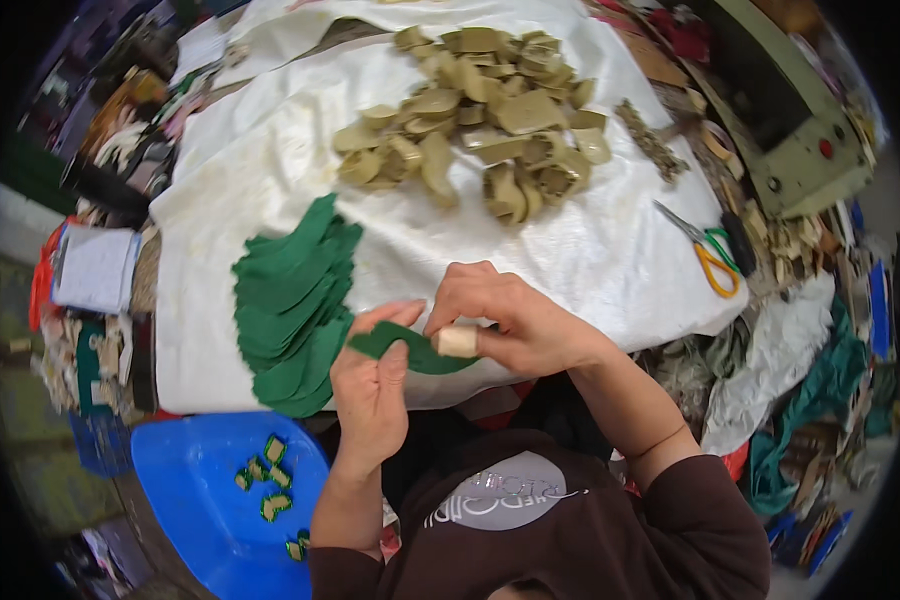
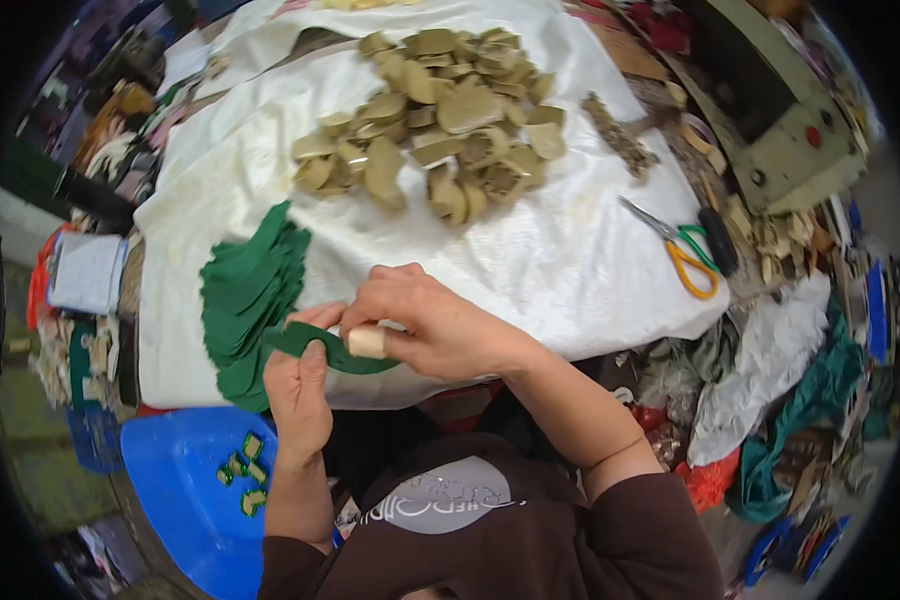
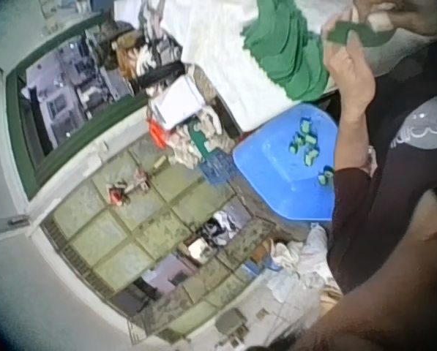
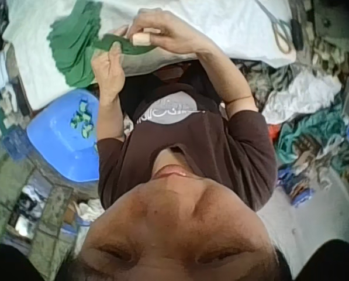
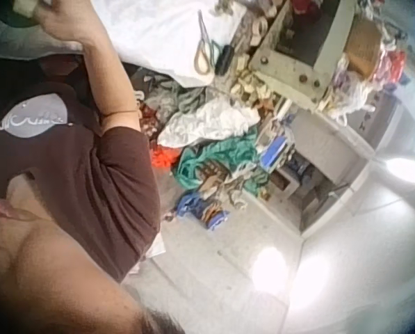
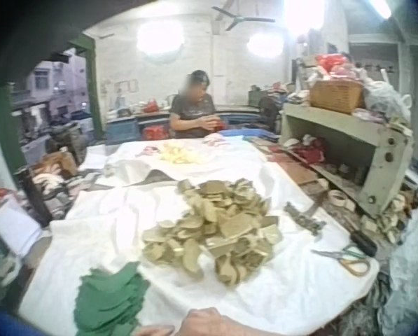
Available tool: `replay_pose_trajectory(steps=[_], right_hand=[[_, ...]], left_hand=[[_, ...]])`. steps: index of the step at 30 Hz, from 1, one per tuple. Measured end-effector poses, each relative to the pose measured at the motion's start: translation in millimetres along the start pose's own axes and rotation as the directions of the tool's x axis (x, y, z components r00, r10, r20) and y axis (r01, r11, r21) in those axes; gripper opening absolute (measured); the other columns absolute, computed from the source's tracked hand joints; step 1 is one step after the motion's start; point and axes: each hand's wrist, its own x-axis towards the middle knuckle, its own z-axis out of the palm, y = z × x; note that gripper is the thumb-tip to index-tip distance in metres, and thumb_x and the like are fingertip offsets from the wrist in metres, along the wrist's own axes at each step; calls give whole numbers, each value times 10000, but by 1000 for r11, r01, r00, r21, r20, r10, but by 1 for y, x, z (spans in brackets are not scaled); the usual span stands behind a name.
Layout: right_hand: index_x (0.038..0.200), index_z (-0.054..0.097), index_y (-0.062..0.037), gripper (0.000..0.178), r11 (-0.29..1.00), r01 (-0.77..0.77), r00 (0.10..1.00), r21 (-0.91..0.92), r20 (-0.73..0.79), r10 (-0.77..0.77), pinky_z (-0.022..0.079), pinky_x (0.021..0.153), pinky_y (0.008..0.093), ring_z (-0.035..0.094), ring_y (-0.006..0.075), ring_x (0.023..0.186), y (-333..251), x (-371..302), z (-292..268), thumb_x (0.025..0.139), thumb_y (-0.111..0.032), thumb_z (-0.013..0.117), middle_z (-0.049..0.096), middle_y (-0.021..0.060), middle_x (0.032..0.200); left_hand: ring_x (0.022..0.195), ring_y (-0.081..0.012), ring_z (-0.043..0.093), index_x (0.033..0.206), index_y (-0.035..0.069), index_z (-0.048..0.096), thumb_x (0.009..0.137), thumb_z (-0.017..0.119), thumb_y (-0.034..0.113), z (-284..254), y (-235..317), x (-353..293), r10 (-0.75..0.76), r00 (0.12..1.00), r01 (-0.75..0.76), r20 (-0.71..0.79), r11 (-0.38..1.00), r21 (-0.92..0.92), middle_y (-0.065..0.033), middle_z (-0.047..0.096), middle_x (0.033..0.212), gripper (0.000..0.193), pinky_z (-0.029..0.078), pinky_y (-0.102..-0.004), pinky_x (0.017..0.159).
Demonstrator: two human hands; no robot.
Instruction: The person repeatedly picks up a beige plastic component and a green foam piece, wraps the foam around the plastic, and presses it into place using a small wooden block. The finished units are placed into a blue bin on the table.
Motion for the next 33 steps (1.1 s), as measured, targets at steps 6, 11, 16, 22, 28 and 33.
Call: replay_pose_trajectory(steps=[6,11,16,22,28,33], right_hand=[[1081,608,-72,514,591,-327,874,-737,-475,-108,410,884,393,480,327,1060,42,-40,-67,600,108,577,558,101,1123],[1025,629,-82,409,353,-239,911,-905,-335,-242,406,876,389,497,275,1034,69,-32,-92,628,19,613,553,59,1141],[909,609,-72,205,521,-256,937,-814,-342,-72,415,867,366,501,281,1036,74,-35,-103,712,-24,579,576,52,1037],[882,562,-27,217,700,-396,918,-594,-230,324,427,834,421,545,342,960,55,-49,-108,683,48,526,583,109,1039],[913,536,19,276,846,-125,968,-518,-251,-10,469,856,424,565,386,946,44,-62,-73,649,88,495,567,168,1092],[1141,514,-4,456,982,-127,745,141,-640,188,519,868,319,553,176,1070,44,-65,-45,746,-23,742,526,63,1153]], left_hand=[[758,-173,596,1231,-124,484,1011,355,249,29,-7,-4,-378,923,303,76,589,-749,-145,637,957,452,467,-310,714],[757,-168,598,1205,-111,516,1008,375,262,54,3,4,-394,913,319,107,522,-791,-131,645,904,445,470,-295,712],[774,-167,592,1191,-110,526,1007,376,262,61,5,4,-412,902,356,128,543,-760,-127,644,916,441,461,-297,725],[793,-164,591,1186,-103,531,1010,369,272,64,0,3,-426,895,367,130,537,-760,-131,644,930,445,438,-291,746],[840,-217,617,1260,-65,468,1009,363,331,69,-7,4,-355,932,271,75,543,-795,-139,631,1001,480,475,-336,793],[1089,-233,546,1328,-46,397,1008,350,374,107,0,24,-264,957,74,-121,625,-777,-154,540,1215,530,434,-363,915]])
